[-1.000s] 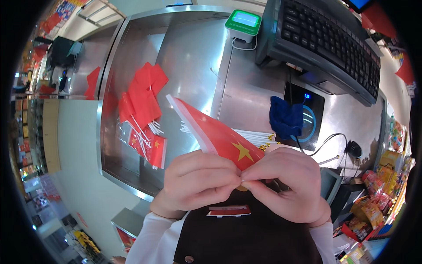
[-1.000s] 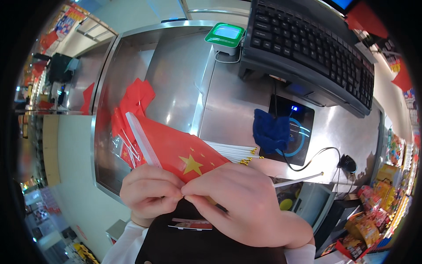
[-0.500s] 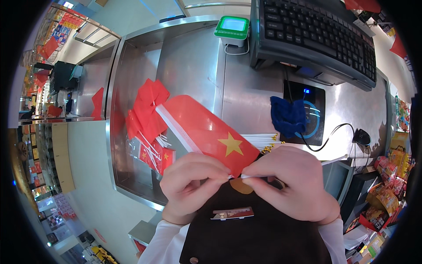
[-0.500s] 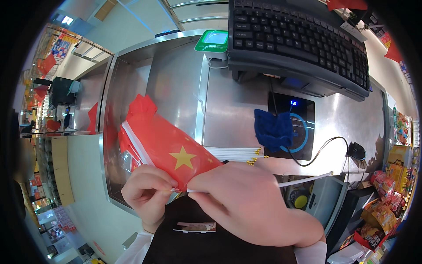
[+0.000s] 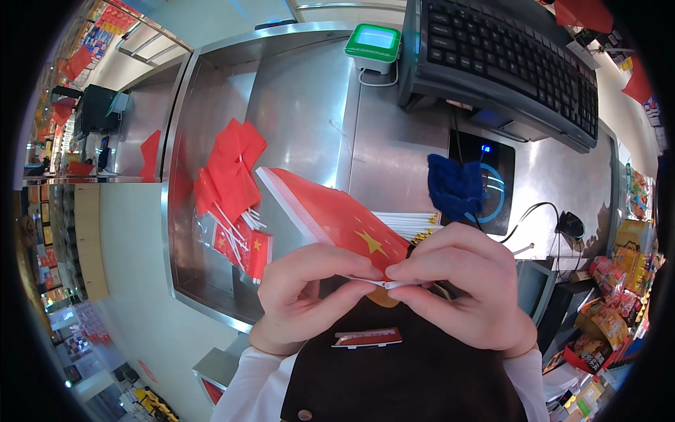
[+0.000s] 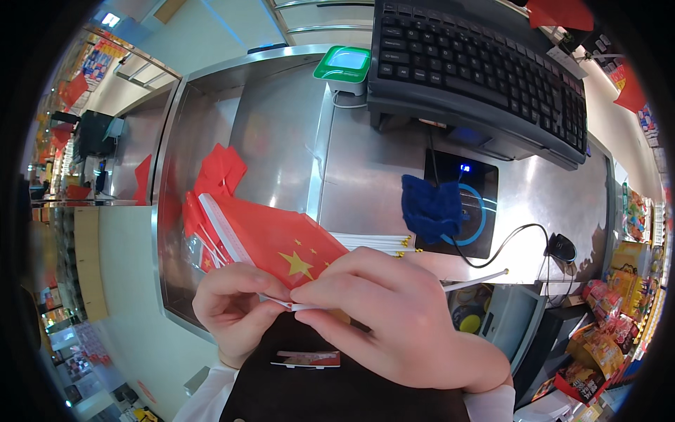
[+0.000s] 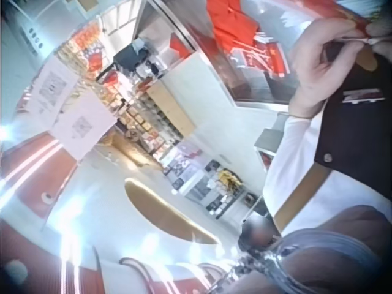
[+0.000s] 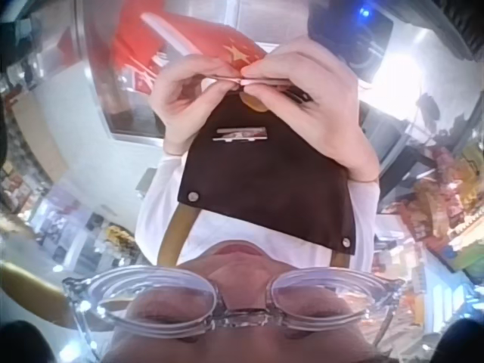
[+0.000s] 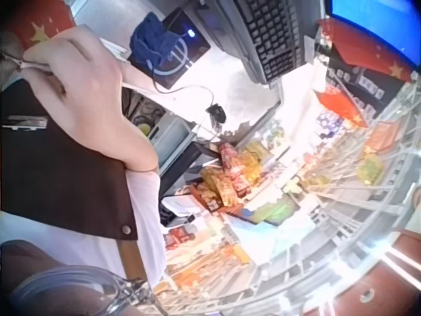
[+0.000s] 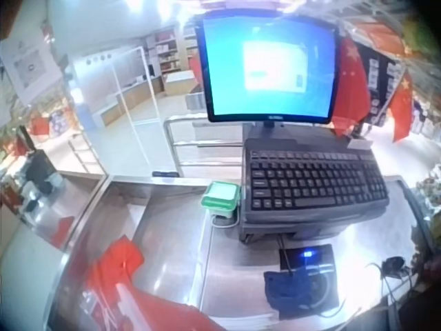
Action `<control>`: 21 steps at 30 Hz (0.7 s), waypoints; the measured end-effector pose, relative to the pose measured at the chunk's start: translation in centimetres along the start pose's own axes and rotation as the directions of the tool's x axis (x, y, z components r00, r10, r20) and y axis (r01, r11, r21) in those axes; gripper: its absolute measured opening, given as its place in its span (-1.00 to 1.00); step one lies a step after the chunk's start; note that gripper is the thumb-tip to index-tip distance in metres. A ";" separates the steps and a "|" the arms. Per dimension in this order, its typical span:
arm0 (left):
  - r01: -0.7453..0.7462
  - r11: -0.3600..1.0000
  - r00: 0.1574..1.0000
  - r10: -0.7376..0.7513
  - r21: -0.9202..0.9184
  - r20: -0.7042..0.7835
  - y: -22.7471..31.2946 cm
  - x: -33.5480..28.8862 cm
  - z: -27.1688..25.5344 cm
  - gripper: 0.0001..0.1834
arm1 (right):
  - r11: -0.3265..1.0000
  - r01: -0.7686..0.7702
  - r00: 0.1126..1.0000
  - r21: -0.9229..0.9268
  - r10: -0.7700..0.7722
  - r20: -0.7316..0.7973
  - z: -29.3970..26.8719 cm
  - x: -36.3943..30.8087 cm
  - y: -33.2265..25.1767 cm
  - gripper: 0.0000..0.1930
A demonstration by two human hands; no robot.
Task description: The person assembles small Chinese flags by inserting white plastic sticks into the folded edges of red flags. The person repeatedly picks a flag, aligns the stick, and slides it into place, then sets the assembled flag aside on the counter.
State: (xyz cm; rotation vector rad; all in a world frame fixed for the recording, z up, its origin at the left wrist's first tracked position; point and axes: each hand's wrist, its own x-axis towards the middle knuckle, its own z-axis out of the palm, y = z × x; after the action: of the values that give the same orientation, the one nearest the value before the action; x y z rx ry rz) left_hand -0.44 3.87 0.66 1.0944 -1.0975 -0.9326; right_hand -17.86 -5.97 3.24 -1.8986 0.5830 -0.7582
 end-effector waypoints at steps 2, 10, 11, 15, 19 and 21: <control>-0.018 0.999 1.000 0.018 0.032 0.007 -0.1 0.0 -0.1 -0.72 | 1.000 -0.009 1.000 0.001 0.009 0.008 0.0 0.0 0.0 -0.78; -0.054 0.991 0.999 0.053 0.122 0.009 0.0 0.1 -0.2 -0.75 | 0.999 -0.034 0.999 0.020 0.034 0.028 0.2 0.0 -0.1 -0.79; -0.057 0.990 0.998 0.056 0.126 0.009 -0.1 0.2 -0.2 -0.75 | 0.999 -0.034 0.999 0.019 0.033 0.034 0.2 0.0 -0.1 -0.79; -0.064 0.980 0.998 0.063 0.188 0.009 0.0 0.2 -0.1 -0.76 | 0.999 -0.031 0.999 0.019 0.030 0.040 0.1 -0.1 -0.1 -0.80; -0.085 0.961 0.996 0.082 0.262 0.022 0.0 0.2 -0.2 -0.77 | 0.999 -0.031 0.999 0.010 0.031 0.037 0.1 0.0 0.1 -0.80; -0.109 0.956 0.994 0.107 0.272 0.024 -0.1 0.1 -0.2 -0.78 | 1.000 -0.018 0.999 -0.005 0.018 0.042 0.1 0.1 0.1 -0.81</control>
State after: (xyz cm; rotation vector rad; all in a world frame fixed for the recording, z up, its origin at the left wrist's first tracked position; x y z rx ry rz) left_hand -0.19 3.75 0.58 1.2407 -1.3079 -0.7139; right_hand -17.73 -6.02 3.16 -1.9067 0.5752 -0.7048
